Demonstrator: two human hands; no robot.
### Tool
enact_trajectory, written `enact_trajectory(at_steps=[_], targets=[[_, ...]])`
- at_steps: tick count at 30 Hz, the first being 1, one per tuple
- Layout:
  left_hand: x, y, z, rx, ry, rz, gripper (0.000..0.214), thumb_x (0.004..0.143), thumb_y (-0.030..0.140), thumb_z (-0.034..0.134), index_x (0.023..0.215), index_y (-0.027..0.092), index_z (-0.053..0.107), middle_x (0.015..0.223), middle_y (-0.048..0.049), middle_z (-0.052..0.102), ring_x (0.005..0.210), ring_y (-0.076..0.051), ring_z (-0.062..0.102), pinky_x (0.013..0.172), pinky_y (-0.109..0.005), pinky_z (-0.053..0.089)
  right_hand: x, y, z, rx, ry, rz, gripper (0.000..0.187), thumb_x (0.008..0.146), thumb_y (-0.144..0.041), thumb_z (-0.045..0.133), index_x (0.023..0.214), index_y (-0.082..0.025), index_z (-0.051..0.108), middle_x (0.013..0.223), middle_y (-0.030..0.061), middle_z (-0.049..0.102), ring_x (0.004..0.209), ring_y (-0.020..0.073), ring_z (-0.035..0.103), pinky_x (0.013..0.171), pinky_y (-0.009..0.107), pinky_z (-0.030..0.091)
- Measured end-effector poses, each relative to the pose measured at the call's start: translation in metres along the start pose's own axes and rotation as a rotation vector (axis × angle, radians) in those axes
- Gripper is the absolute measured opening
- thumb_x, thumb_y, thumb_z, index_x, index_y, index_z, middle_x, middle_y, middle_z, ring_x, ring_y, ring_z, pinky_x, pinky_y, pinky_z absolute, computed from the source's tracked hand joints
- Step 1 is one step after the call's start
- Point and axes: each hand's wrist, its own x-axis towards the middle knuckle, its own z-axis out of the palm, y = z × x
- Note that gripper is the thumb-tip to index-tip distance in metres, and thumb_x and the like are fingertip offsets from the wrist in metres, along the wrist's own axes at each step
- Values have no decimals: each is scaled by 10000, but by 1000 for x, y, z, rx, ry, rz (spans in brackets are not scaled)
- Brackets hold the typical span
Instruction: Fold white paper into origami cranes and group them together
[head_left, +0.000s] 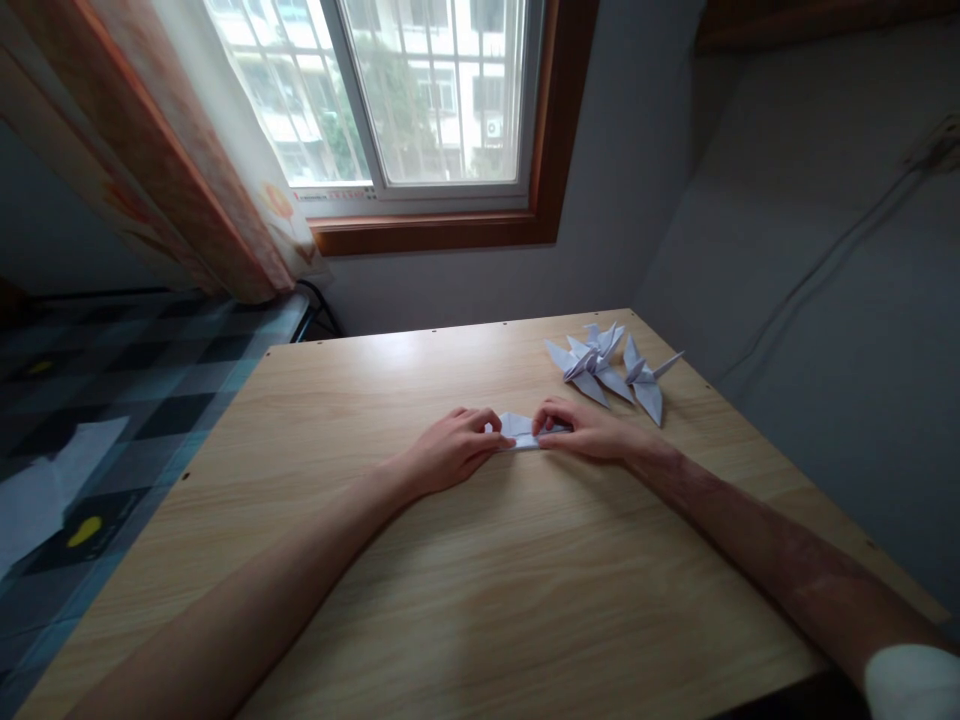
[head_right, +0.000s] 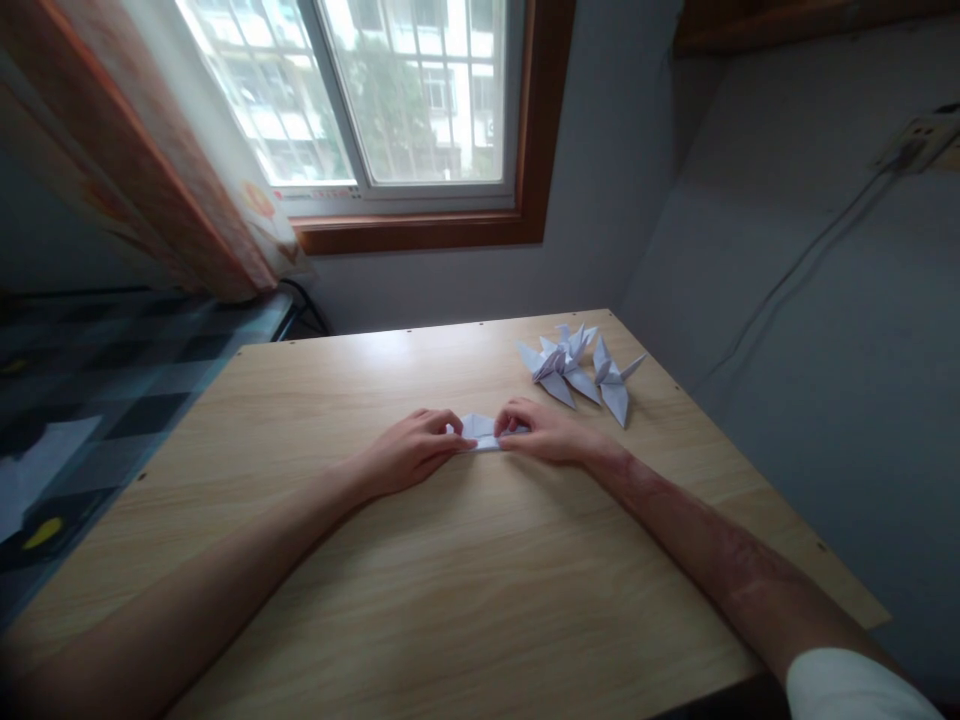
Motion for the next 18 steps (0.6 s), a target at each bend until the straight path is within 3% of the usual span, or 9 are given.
enact_trajectory(at_steps=[2, 9, 13, 18], targets=[[0, 0, 0, 2, 4, 3, 370, 1152, 321, 451, 1343, 326, 768, 1242, -102, 707, 1063, -216, 695, 1030, -391, 516, -1, -3, 4, -43, 79, 1, 95, 937, -269, 737, 1007, -208, 757, 1029, 33, 667, 947, 208, 612, 878, 322, 490], [0, 3, -1, 39, 6, 18, 354, 1117, 277, 490, 1333, 318, 767, 1234, -96, 714, 1045, -216, 696, 1017, -392, 526, -2, -1, -1, 18, -10, -36, 133, 924, -216, 705, 1052, -203, 739, 1060, 39, 697, 986, 220, 620, 893, 327, 493], [-1, 4, -1, 73, 47, 41, 336, 1067, 292, 558, 1318, 327, 778, 1184, -77, 732, 1019, -214, 695, 1063, -420, 517, -1, 1, -6, -16, -21, -64, 244, 842, -143, 701, 1072, -208, 747, 1078, 36, 713, 974, 219, 625, 867, 315, 500], [-1, 0, 1, 134, 96, 50, 302, 1098, 296, 555, 1276, 327, 797, 1201, -67, 757, 1046, -222, 681, 1087, -444, 494, -7, -17, -7, -70, -76, -42, 191, 852, -165, 714, 1025, -220, 773, 949, 12, 725, 831, 194, 616, 719, 284, 464]])
